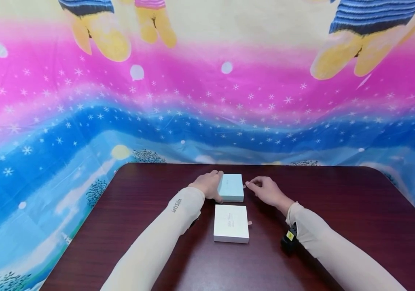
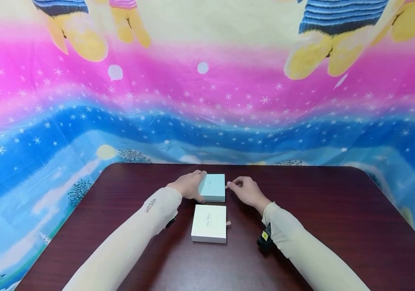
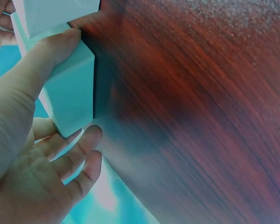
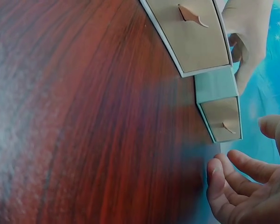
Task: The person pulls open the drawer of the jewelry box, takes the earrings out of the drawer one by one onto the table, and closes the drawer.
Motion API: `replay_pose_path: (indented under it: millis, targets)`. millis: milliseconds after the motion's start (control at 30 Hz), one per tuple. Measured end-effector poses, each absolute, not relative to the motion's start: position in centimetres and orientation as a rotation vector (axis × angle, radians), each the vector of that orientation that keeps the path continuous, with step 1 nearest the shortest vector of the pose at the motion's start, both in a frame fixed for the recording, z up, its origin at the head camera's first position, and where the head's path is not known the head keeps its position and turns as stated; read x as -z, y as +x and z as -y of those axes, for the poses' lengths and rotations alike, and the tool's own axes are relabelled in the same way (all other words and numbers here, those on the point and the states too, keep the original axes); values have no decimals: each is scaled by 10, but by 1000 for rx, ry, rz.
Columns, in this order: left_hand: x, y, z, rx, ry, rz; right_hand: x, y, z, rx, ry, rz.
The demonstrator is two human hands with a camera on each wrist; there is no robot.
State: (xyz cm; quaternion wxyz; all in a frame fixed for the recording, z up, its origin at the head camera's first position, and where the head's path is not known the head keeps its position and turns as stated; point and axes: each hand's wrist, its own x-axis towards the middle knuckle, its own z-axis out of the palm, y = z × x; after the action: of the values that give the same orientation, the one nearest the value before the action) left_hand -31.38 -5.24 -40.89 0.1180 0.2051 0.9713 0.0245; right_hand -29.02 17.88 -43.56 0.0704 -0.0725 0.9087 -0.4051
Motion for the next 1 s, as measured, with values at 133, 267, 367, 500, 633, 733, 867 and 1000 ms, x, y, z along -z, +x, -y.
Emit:
replay_pose_path:
  millis: [133,267,367,500,633,733,867,1000]
  targets:
    - [408,-313,50,-42,592,-2844,435,-290,-177,1292,-193,-2671]
    - [407,-314,49,7,594,-2846,434,-290,-176,1348,-193,-2629]
    - [407,-314,49,24,598,-2846,434,-290,-175,1360,-194,-2615]
    - [407,-314,49,27,599,-2847,435,-292,-175,1375,-157,-2580]
    - [408,-315,49,33,602,-2849,436,-293,-173,1392,-130,-2553]
    - [408,-315,48,35,603,-2845,436,-293,-173,1410,-114,-2547]
    - [409,-315,48,35,600,-2845,438,-294,-174,1418,-105,-2542]
    - [409,-315,47,38,596,-2844,440,-294,-174,1412,-111,-2537]
